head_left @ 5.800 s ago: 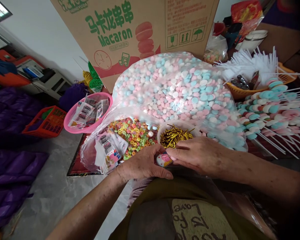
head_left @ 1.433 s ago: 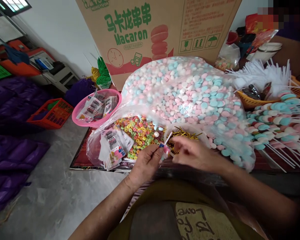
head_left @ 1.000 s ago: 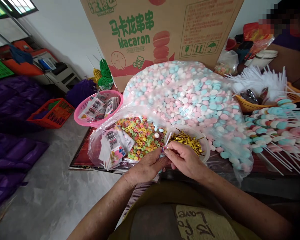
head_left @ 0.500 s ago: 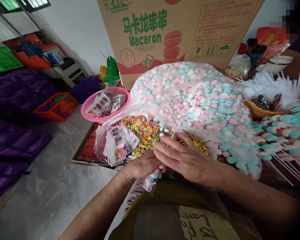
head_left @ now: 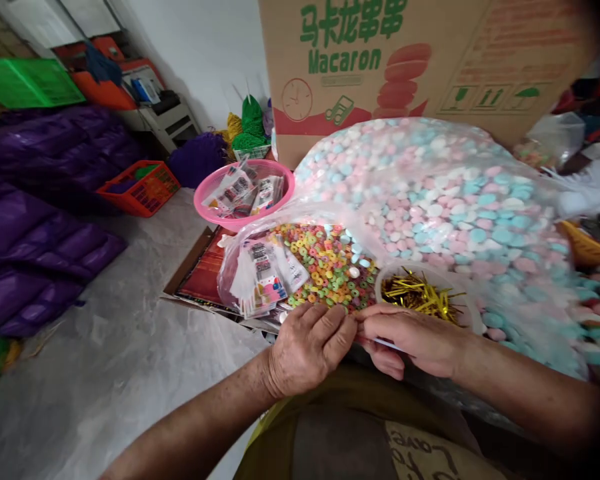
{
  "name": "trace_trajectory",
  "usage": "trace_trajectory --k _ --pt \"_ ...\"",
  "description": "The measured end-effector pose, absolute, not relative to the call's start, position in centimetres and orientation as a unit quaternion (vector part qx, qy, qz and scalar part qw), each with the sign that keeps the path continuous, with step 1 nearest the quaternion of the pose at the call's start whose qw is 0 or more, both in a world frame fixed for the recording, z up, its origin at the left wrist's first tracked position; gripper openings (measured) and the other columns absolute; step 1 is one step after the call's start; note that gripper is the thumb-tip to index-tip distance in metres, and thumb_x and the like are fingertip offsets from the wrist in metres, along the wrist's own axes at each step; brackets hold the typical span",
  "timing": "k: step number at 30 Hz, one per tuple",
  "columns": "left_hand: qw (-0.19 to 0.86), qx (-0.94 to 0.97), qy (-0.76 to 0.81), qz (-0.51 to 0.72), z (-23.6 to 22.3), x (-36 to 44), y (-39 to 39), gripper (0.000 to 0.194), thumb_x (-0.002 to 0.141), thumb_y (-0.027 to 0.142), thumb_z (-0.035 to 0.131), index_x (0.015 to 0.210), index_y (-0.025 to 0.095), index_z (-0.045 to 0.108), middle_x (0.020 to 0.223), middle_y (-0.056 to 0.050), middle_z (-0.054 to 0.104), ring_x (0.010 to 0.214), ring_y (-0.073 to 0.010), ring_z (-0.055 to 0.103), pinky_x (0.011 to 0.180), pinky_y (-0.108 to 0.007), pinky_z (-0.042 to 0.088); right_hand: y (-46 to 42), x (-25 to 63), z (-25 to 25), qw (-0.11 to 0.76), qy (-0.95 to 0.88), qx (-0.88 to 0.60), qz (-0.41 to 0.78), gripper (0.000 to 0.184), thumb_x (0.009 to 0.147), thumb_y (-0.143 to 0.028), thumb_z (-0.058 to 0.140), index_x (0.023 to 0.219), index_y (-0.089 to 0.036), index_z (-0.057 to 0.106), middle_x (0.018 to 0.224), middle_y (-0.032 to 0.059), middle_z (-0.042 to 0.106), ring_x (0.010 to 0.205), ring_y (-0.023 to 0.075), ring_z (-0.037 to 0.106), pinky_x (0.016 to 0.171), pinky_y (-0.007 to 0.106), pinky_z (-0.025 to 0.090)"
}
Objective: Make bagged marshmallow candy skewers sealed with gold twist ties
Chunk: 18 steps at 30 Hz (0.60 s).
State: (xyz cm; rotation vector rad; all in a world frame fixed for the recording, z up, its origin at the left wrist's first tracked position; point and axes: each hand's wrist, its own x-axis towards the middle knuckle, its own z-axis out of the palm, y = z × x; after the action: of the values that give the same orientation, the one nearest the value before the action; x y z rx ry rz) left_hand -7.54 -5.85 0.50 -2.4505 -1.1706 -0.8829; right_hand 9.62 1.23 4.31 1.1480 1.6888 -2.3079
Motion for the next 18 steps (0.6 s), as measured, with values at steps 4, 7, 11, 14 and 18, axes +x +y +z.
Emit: trace_trajectory --k 4,7,11,14,18 --pt "-0.056 -0.677 -0.559 -0.476 -2.5 -9.4 -8.4 0.016 0.085 0.015 0.053 0.094 0.016 0.066 0.085 -0.007 0.073 0.076 -0.0169 0.066 0.069 -0.028 0.052 3.5 6.7 3.4 0.029 0.676 0.322 -0.662 0.041 0.085 -0.047 0.032 0.066 -0.018 0.053 0.051 0.0017 0.055 0.043 0.0116 0.047 0.044 0.024 0.036" --pt "-0.254 -0.374 -0.683 -0.574 -4.5 -11.3 -9.7 0.012 0.078 0.026 0.063 0.081 0.017 0.07 0.064 -0.002 0.068 0.059 -0.013 0.062 0.055 -0.022 0.048 5.4 2.2 2.2 -0.068 0.852 0.324 -0.405 0.037 0.09 -0.038 0.033 0.074 -0.016 0.058 0.07 0.0058 0.062 0.058 0.0135 0.054 0.054 0.025 0.039" --pt "-0.42 -0.116 -0.681 -0.589 -5.7 -12.7 -10.2 0.028 0.061 0.038 0.075 0.079 0.016 0.073 0.06 0.0 0.066 0.055 -0.0119 0.06 0.049 -0.019 0.044 4.2 -2.6 2.1 -0.075 0.919 0.295 -0.252 0.015 0.079 -0.012 0.048 0.07 -0.015 0.061 0.075 0.0082 0.063 0.071 0.0164 0.054 0.066 0.028 0.036" --pt "-0.457 -0.063 -0.669 -0.583 -6.0 -12.4 -9.8 0.035 0.053 0.039 0.079 0.078 0.016 0.072 0.065 -0.001 0.069 0.055 -0.0117 0.061 0.046 -0.017 0.042 2.5 -1.2 2.9 -0.061 0.938 0.283 -0.19 0.012 0.08 -0.013 0.052 0.083 -0.015 0.064 0.078 0.008 0.065 0.072 0.0166 0.054 0.066 0.028 0.035" --pt "-0.508 -0.088 -0.643 -0.567 -5.7 -11.0 -8.5 0.034 0.055 0.04 0.078 0.078 0.016 0.071 0.06 0.001 0.066 0.046 -0.0083 0.053 0.041 -0.016 0.036 3.6 7.5 2.7 -0.036 0.889 0.441 -0.117 0.031 0.091 -0.033 0.045 0.07 -0.017 0.063 0.062 0.0034 0.06 0.056 0.0132 0.048 0.055 0.026 0.033"
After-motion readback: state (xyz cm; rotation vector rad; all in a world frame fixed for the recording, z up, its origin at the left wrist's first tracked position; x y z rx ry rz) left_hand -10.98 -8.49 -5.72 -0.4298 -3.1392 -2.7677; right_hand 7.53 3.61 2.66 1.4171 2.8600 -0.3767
